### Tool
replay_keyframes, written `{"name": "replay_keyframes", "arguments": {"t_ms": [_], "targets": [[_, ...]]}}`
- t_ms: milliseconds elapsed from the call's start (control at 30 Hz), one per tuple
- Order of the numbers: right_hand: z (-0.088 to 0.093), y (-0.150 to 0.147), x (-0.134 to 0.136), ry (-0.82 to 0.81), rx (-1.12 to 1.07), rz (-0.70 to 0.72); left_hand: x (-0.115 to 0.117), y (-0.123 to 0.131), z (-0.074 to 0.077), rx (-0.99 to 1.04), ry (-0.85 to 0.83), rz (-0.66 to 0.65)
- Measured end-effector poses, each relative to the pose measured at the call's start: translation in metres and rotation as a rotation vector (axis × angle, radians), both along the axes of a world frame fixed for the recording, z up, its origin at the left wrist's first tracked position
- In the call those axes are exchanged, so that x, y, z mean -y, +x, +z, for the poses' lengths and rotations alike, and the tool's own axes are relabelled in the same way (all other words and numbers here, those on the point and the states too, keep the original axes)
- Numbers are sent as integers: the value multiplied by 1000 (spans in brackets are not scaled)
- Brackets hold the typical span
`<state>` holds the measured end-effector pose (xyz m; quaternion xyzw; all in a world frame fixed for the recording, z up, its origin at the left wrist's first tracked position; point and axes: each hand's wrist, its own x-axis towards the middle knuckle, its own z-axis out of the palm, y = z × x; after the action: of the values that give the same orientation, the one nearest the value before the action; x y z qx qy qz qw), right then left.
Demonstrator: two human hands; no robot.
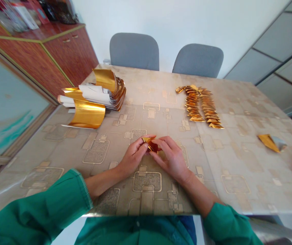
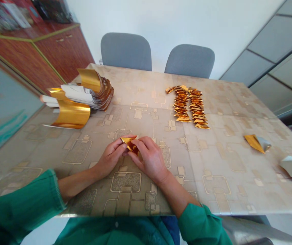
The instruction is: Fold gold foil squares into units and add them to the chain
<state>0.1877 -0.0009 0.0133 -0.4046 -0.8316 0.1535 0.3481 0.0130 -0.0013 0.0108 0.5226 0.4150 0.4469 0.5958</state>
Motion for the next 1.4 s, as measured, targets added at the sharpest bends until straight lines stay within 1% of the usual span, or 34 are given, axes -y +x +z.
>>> {"name": "replay_keyframes", "arguments": {"t_ms": [267,433,567,667,800,867,967,1033,1133,1233,1333,1400], "targets": [[1,-1,0,-8,-27,-7,-1,0,2,-87,128,-5],[-1,-3,1,5,-1,-34,2,-1,-4,-213,172,14],[-2,-8,2,5,56,-96,2,1,-7,-301,221,22],[-4,-12,2,1,89,-141,0,1,-6,-326,274,36],[-6,-13,2,43,93,-143,-4,-2,-1,-408,377,72],[-6,-13,1,66,101,-157,-5,-4,1,-441,386,85],[-5,-11,1,70,122,-173,-7,-7,0,-465,358,105],[-4,-10,1,61,131,-162,-8,-6,-3,-441,303,110],[-2,-9,1,33,111,-175,-8,-4,-6,-322,157,92],[-3,-8,1,-26,84,-246,-8,0,-6,-194,53,111],[-7,-8,1,-119,83,-286,-8,1,-6,-139,17,153],[-9,-9,1,-144,94,-287,-7,1,-6,-159,13,148]]}}
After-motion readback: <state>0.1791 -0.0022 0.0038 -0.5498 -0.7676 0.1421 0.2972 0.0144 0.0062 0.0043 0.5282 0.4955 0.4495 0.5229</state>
